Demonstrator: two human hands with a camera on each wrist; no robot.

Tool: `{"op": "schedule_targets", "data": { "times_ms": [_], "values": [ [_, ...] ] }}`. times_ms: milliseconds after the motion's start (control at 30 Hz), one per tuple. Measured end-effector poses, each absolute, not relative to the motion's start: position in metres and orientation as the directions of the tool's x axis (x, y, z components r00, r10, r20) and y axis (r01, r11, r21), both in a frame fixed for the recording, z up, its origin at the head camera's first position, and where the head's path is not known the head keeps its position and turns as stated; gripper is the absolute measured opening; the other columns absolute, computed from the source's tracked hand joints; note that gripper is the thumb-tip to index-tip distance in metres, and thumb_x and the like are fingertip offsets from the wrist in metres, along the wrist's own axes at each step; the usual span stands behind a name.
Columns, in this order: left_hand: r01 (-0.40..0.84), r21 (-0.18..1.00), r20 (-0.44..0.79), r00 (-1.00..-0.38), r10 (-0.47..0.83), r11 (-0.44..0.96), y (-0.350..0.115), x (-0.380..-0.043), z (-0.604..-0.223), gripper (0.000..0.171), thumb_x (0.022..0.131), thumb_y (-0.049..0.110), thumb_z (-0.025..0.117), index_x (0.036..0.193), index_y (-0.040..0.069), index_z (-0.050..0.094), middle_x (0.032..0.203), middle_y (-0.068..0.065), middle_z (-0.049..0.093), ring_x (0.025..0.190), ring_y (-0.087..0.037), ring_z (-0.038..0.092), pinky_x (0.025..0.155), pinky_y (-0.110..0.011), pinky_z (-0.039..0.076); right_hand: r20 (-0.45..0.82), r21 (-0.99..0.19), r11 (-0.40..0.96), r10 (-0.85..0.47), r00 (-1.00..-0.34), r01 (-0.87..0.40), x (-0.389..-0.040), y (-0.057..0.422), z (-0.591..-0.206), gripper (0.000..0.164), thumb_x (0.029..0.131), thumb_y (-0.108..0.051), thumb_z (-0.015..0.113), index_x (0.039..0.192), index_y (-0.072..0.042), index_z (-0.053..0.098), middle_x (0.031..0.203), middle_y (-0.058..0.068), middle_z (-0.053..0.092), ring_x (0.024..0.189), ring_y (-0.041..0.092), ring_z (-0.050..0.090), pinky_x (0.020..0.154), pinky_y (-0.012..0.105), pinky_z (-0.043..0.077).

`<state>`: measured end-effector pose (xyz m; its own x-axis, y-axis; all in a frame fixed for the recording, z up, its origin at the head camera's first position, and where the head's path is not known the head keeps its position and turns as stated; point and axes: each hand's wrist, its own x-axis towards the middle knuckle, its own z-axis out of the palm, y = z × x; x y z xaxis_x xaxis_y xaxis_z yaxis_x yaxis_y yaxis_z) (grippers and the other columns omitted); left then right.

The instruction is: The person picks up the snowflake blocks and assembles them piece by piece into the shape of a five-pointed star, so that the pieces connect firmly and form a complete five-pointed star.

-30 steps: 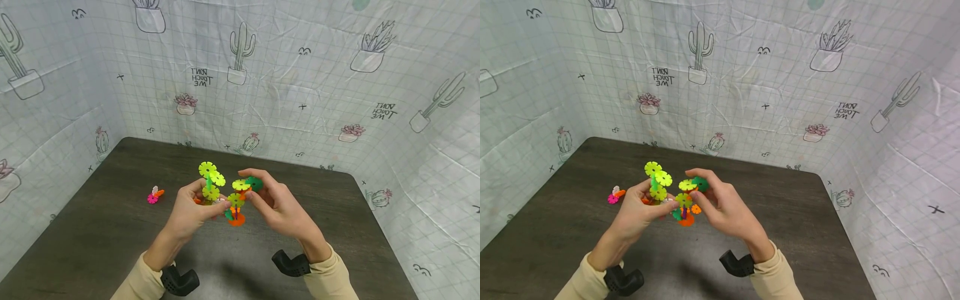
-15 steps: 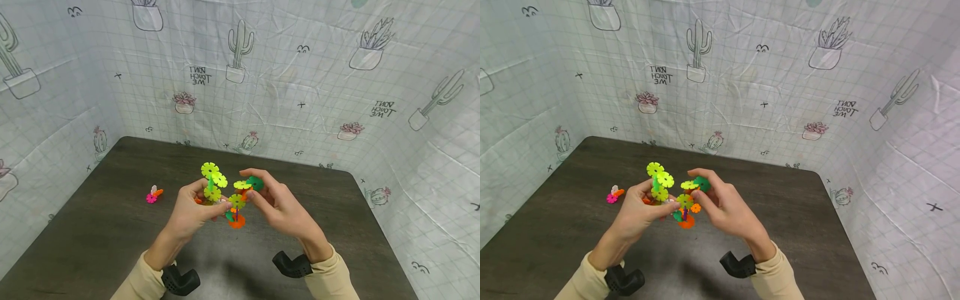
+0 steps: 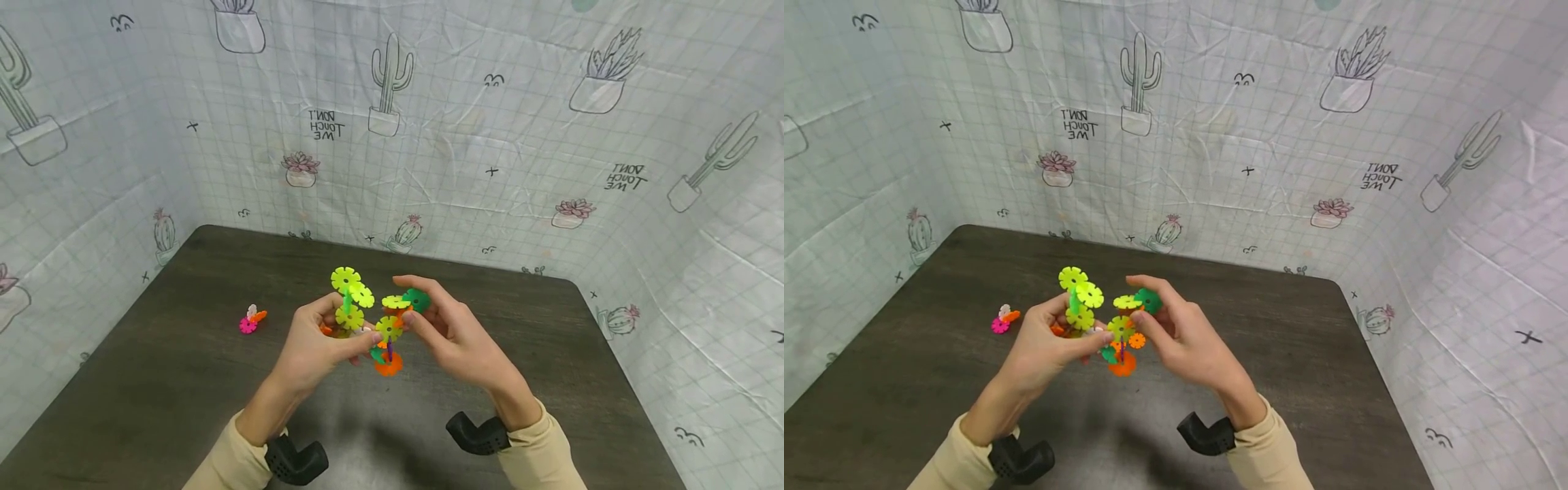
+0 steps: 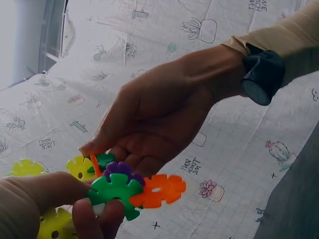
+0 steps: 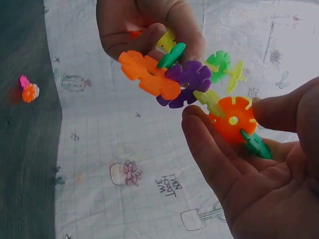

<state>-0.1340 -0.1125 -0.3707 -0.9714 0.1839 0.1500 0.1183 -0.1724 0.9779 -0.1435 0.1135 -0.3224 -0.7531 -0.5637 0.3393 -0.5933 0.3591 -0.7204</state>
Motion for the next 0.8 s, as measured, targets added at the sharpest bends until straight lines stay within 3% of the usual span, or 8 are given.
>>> {"op": "schedule_targets", "data": {
  "times_ms": [133, 233, 333, 433, 600, 800],
  "values": [
    [0.111, 0.979, 0.146, -0.966, 0.213, -0.169, -0.112, -0.1335, -0.3725, 0.033, 0.084, 0.009, 0.083, 0.108, 0.004, 0.061, 0.079, -0.003, 0.068, 0.058, -0.021, 0.063, 0.062, -0.036, 0.06, 0.342, -0.716, 0.352, -0.576, -0.743, -0.603, -0.1419, 0.1156, -0.3234, 0.048, 0.104, -0.008, 0.057, 0.149, -0.018, 0.043, 0.07, -0.005, 0.051, 0.052, 0.006, 0.035, 0.05, 0.024, 0.038],
    [0.126, 0.976, 0.165, -0.96, 0.228, -0.177, -0.1117, -0.1333, -0.3749, 0.027, 0.091, 0.01, 0.076, 0.11, 0.002, 0.058, 0.082, -0.003, 0.066, 0.061, -0.021, 0.064, 0.063, -0.037, 0.061, 0.333, -0.737, 0.341, -0.569, -0.752, -0.584, -0.1415, 0.1173, -0.325, 0.049, 0.104, -0.009, 0.056, 0.15, -0.019, 0.043, 0.075, -0.003, 0.057, 0.055, 0.008, 0.042, 0.052, 0.025, 0.041],
    [0.158, 0.967, 0.203, -0.952, 0.23, -0.202, -0.1113, -0.1333, -0.3764, 0.021, 0.099, 0.013, 0.065, 0.111, -0.002, 0.056, 0.083, -0.005, 0.062, 0.07, -0.02, 0.066, 0.06, -0.038, 0.061, 0.325, -0.77, 0.317, -0.552, -0.768, -0.554, -0.1411, 0.1186, -0.3257, 0.048, 0.105, -0.009, 0.055, 0.15, -0.019, 0.043, 0.098, 0.003, 0.071, 0.064, 0.01, 0.054, 0.055, 0.026, 0.043],
    [0.178, 0.954, 0.231, -0.949, 0.213, -0.241, -0.1112, -0.1333, -0.3764, 0.024, 0.105, 0.017, 0.056, 0.116, -0.004, 0.053, 0.084, -0.005, 0.064, 0.077, -0.017, 0.067, 0.056, -0.037, 0.061, 0.331, -0.784, 0.296, -0.544, -0.771, -0.546, -0.1407, 0.1193, -0.3258, 0.049, 0.105, -0.008, 0.055, 0.15, -0.019, 0.043, 0.119, 0.007, 0.073, 0.068, 0.01, 0.059, 0.054, 0.026, 0.042],
    [0.214, 0.937, 0.27, -0.945, 0.184, -0.276, -0.1106, -0.1322, -0.3761, 0.028, 0.107, 0.018, 0.053, 0.123, -0.005, 0.053, 0.081, -0.002, 0.066, 0.066, -0.015, 0.065, 0.05, -0.036, 0.059, 0.358, -0.769, 0.285, -0.549, -0.755, -0.572, -0.139, 0.1178, -0.3249, 0.05, 0.104, -0.007, 0.056, 0.151, -0.018, 0.043, 0.111, 0.007, 0.073, 0.057, 0.009, 0.045, 0.052, 0.026, 0.041],
    [0.3, 0.919, 0.344, -0.928, 0.147, -0.258, -0.1082, -0.1307, -0.3755, 0.017, 0.104, 0.01, 0.056, 0.101, -0.007, 0.053, 0.068, -0.002, 0.041, 0.051, -0.016, 0.056, 0.046, -0.042, 0.057, 0.359, -0.783, 0.272, -0.536, -0.764, -0.559, -0.1366, 0.1152, -0.3206, 0.051, 0.103, -0.007, 0.057, 0.151, -0.02, 0.042, 0.111, 0.004, 0.071, 0.064, 0.011, 0.054, 0.058, 0.025, 0.046]
  ]
}}
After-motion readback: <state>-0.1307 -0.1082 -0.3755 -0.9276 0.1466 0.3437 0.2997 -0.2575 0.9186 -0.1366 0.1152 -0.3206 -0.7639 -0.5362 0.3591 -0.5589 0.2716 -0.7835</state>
